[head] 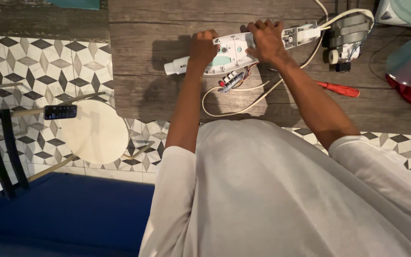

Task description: The person disassembles a white handheld electrical appliance on a wooden table, using a screwdriver to remove screws and separate the casing. They manipulate internal wiring and components, then reassemble the device by aligning and securing the casing halves.

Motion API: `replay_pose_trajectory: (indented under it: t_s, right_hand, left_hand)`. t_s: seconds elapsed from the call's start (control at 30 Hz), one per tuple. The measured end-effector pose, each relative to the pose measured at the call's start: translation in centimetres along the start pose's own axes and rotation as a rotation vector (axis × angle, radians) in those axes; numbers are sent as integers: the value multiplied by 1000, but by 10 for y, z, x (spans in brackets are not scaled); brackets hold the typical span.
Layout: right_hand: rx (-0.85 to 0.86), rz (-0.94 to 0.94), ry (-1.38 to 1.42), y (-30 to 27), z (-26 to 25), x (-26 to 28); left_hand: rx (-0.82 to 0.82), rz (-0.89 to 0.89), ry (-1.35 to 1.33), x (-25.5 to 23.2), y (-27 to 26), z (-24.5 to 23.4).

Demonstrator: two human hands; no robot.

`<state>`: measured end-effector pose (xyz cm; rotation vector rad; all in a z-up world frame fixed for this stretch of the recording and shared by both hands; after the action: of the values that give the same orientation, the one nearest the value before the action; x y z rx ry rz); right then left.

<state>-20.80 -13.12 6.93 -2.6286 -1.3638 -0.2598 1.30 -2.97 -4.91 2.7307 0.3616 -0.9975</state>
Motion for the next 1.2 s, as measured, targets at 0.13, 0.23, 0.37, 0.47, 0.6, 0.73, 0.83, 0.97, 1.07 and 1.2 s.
replay_pose_trajectory:
  t_s: [0.13, 0.23, 0.37, 0.47, 0.6, 0.73, 0.83, 0.97, 1.07, 1.2]
  right_hand:
    - [-45, -21, 9, -6, -3, 4]
    - [-62, -22, 20, -7, -8, 8]
    - [-100, -39, 49, -12, -10, 8]
    - [-127, -44, 41, -10, -10, 9]
    - [-132, -36, 65, -16, -12, 11]
    - [-174, -49, 77, -17, -15, 13]
    - [-178, -45, 101, -16, -15, 14]
    - [-176, -29, 111, -15, -13, 14]
    - [-178, -24, 99, -16, -11, 12]
    - [-200, -34, 109, -19, -11, 14]
  left_hand:
    - [72, 12, 102, 2, 3, 5]
    - [40, 38, 147, 2, 6, 9]
    - [100, 41, 151, 1, 18, 10]
    - [109, -13, 144, 3, 21, 10]
    - [228, -12, 196, 5, 22, 15]
    - [187, -14, -7, 0, 15, 8]
    - [160, -28, -58, -10, 12, -4]
    - [207, -76, -21, -25, 16, -20]
    - [201, -91, 0, -31, 16, -26]
    - [187, -107, 0, -40, 14, -32]
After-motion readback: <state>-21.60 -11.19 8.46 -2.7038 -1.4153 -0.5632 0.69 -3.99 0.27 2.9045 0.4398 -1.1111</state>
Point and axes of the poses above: each hand's wrist, its own y-axis towards the middle knuckle, its own z-axis out of the palm, x = y × z, the point moved 1 cm from there along y, towards the middle knuckle, and after that the axes turned 3 degrees about -z, right-handed, at the moved point
